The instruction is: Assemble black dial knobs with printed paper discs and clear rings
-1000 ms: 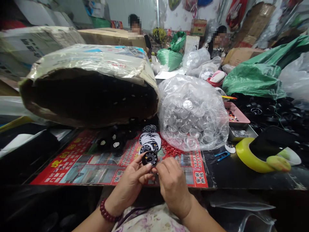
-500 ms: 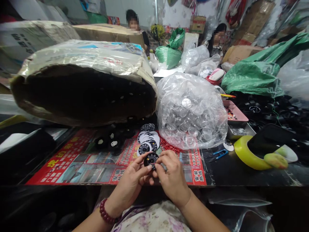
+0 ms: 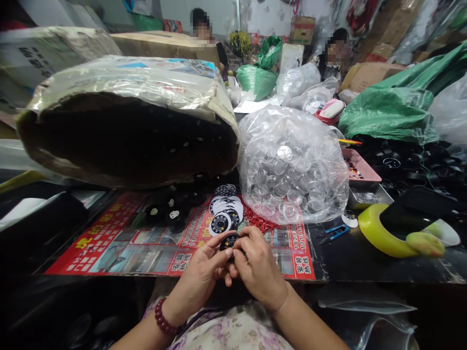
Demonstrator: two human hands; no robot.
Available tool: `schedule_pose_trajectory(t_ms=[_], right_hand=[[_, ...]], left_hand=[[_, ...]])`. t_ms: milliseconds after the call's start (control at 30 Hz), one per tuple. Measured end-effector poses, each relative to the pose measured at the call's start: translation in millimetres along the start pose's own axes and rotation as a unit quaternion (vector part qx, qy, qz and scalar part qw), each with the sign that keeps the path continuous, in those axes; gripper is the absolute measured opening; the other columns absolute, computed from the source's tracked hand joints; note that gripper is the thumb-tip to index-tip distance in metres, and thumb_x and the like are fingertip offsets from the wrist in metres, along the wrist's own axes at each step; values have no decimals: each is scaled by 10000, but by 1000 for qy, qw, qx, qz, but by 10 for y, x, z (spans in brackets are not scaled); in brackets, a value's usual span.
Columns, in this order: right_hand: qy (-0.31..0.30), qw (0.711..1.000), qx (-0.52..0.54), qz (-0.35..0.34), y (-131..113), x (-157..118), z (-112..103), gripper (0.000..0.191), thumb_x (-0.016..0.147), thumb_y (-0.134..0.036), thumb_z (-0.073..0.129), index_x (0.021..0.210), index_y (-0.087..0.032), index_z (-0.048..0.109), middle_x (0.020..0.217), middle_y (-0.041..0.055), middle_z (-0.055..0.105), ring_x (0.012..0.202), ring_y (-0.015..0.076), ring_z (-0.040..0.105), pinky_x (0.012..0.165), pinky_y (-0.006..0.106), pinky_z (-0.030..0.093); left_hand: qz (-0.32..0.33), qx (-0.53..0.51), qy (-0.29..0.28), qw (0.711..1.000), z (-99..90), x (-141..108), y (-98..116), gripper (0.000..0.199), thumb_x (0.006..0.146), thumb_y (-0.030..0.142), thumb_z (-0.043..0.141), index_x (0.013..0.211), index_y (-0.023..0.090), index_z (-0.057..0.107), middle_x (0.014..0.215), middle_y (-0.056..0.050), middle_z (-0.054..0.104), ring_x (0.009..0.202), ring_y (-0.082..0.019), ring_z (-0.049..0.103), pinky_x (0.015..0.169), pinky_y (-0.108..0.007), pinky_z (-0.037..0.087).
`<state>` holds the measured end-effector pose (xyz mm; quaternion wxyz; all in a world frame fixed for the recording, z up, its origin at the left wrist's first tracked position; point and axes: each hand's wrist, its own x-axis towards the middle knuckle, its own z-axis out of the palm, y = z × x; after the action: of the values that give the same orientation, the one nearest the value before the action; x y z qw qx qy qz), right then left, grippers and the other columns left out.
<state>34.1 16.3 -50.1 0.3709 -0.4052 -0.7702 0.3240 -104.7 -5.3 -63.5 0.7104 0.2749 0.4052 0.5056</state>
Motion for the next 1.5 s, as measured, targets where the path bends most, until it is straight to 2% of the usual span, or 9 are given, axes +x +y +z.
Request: schedule_pose_trajectory(t_ms=[367,533,767,900,1033,1133,1300,1400,1500], right_hand=[[48,995,52,66,47,-1,65,83,819,-118,518,823,-201,509,934,37,507,887,171,528,790,301,431],[36,946,256,197,86,1,104,378,761,-154,585,1070,-252,391,939,-3,528,883,150,549,791,285,449],[77,910,338,229,52,75,220,294,709,-130,608,913,-235,425,820,-41,501,776,116,512,690,220,428],[63,949,232,206,65,101,196,191,752,-154,585,874,-217,452,785,-32,509,721,130,513,647,238,431],[49,997,-11,51,26,57,86,151,841,-118,491,960,-202,530,961,54,560,903,193,523,801,324,436],[14,992,-121,-24,-15,6,93,159,885,-113,411,876,-178,556,960,91,564,915,215,517,799,346,448],[70,977,-195,-47,16,-38,137,249,930,-194,341,770,-179,531,807,79,566,789,215,517,715,351,455],[100,980,-171,-34,153,8,-98,197,950,-260,369,875,-197,540,830,56,590,792,196,542,716,314,453],[174,951,-253,15,392,118,-478,135,915,-271,440,882,-194,546,860,85,599,838,234,538,773,370,427]], left_hand=[[6,15,-8,1000,-32,37,-42,387,793,226,636,1155,179,506,684,21,620,440,-99,597,364,-180,502],[2,20,-8,1000,-34,39,-42,346,787,227,634,1116,181,535,708,22,623,386,-76,562,331,-168,477],[-3,6,17,1000,-28,58,-39,323,793,217,597,1105,148,548,554,40,599,322,-83,518,273,-156,430],[-24,2,32,999,-25,93,29,299,788,215,603,1071,131,555,529,48,576,318,-74,502,268,-142,413],[-42,31,7,999,-49,82,66,437,788,300,644,1171,163,486,630,25,618,415,-108,584,295,-156,442],[-27,85,-10,996,-67,60,8,553,778,378,657,1238,173,429,554,27,613,415,-134,586,287,-163,435],[-73,11,7,997,-23,32,-95,432,777,469,628,1067,168,522,376,68,489,280,-82,424,250,-127,332],[-81,-28,41,995,3,45,-52,390,726,495,671,916,183,535,449,42,535,342,-96,481,266,-131,331],[-27,26,93,995,-10,76,17,482,678,468,723,1031,207,523,470,59,541,387,-123,526,286,-150,361]])
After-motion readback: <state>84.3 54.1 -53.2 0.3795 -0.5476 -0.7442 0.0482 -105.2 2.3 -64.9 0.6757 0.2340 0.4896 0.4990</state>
